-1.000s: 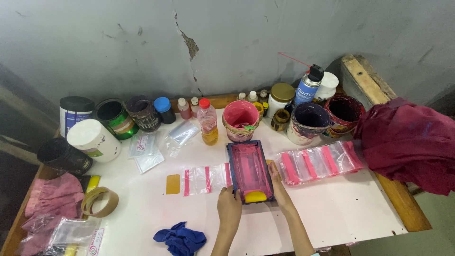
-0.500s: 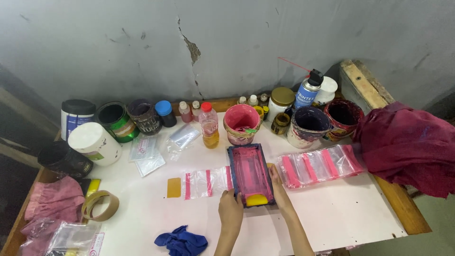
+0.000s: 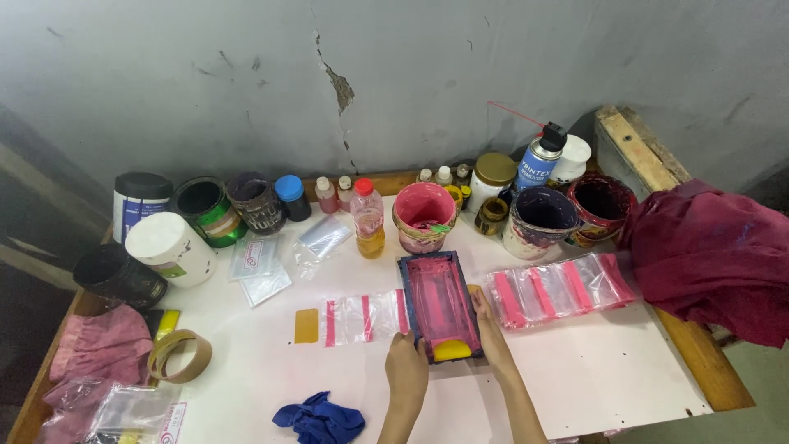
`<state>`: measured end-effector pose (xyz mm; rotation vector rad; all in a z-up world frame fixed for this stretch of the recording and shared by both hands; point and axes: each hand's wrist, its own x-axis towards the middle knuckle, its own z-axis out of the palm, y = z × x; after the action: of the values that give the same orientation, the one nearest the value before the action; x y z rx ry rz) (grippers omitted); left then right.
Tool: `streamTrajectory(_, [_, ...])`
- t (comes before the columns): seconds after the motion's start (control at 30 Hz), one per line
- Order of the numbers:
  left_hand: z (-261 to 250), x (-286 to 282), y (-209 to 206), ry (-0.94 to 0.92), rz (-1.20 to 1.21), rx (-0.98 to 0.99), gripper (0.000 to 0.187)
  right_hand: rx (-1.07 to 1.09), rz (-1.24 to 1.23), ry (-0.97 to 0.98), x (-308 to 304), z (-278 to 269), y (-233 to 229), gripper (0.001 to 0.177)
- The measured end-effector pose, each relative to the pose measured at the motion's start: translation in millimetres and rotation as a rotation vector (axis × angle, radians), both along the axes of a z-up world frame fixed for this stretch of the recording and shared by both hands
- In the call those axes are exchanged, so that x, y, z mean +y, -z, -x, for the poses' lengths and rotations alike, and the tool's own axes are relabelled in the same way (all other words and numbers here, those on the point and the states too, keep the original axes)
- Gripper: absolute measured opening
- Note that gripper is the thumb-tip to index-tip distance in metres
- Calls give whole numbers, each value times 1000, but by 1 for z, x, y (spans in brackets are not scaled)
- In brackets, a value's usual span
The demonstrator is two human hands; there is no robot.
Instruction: The person wipes a white table surface with a blue cloth, then uses a yellow sponge to clean a pink rectangular tray. They continue wiping the table and handle clear plastic bags and a yellow scraper, moving them around the workspace.
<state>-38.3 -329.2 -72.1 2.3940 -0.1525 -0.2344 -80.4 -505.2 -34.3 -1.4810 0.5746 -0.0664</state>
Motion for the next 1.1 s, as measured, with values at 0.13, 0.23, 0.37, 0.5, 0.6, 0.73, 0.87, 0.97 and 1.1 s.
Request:
streamTrajectory(0.13, [0, 1, -2, 0, 18, 6, 27, -20, 15, 14, -1, 3, -1, 97])
streamTrajectory(0.23, [1, 1, -4, 10, 20, 8, 33, -42, -6, 36, -3, 3, 3, 98])
streamTrajectory(0.37, [1, 2, -4, 16, 17, -4, 26, -41, -6, 45, 1, 6, -8, 98])
streamTrajectory(0.5, [-1, 4, 0, 27, 14, -8, 24, -62, 40, 40, -3, 6, 5, 88])
streamTrajectory(0.6, [-1, 4, -1, 24, -2, -3, 26, 8, 38, 43, 2, 9, -12, 91])
streamTrajectory(0.73, [-1, 5, 2, 25, 0, -8, 29, -27, 41, 41, 0, 10, -7, 86])
streamTrajectory(0.87, [-2, 6, 6, 24, 0, 1, 31, -10, 32, 44, 4, 10, -18, 87])
streamTrajectory(0.97, [-3, 6, 8, 33, -9, -11, 29, 3, 30, 49, 3, 9, -11, 87])
streamTrajectory(1.1, [-3, 6, 7, 35, -30, 14, 27, 10, 56, 47, 3, 10, -9, 83])
